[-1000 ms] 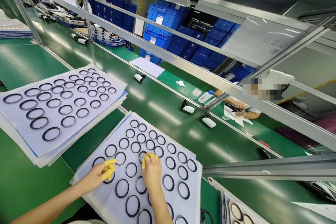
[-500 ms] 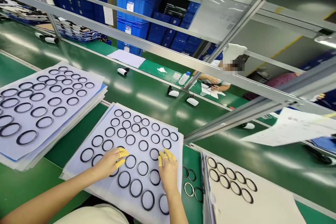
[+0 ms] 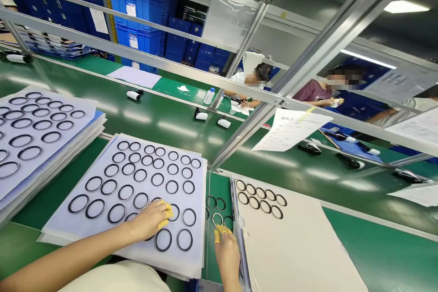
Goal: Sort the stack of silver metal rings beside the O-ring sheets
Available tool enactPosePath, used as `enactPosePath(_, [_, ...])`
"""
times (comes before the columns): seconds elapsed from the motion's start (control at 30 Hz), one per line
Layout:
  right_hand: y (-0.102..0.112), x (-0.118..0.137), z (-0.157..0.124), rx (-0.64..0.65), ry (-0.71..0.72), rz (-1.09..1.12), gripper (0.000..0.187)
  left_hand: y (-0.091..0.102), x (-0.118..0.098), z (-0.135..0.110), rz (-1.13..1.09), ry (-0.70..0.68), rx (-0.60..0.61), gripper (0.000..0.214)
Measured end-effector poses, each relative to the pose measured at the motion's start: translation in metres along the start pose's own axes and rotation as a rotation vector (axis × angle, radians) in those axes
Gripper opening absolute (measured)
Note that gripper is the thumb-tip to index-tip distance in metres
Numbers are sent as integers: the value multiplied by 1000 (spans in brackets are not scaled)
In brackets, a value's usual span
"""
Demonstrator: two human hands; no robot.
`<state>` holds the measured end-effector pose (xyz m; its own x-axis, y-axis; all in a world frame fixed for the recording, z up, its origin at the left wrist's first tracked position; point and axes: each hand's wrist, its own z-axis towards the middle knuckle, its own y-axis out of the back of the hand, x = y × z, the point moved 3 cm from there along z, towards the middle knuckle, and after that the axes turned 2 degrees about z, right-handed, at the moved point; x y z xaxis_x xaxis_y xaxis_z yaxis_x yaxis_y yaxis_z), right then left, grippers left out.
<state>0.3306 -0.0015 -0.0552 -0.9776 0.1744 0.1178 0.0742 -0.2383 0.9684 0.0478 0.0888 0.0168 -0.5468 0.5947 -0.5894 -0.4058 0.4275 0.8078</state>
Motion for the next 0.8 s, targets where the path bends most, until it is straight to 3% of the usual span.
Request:
enactPosePath(0.17, [17, 59, 4, 71, 158, 210, 15, -13, -6, 17, 166, 89, 97, 16])
enactPosePath(0.3, [19, 101, 14, 137, 163, 313, 4, -25, -13, 27, 229, 151, 144, 13])
enactPosePath(0.5, [12, 114, 28, 187, 50, 550, 17, -36, -20, 33, 113, 238, 106, 27])
enactPosePath(0.63, [39, 102, 33, 186, -83, 895, 28, -15, -21, 27, -111, 328, -48, 14])
enactPosePath(0.8, [105, 96, 25, 306, -257, 1443, 35, 29, -32, 9, -517, 398, -188, 22])
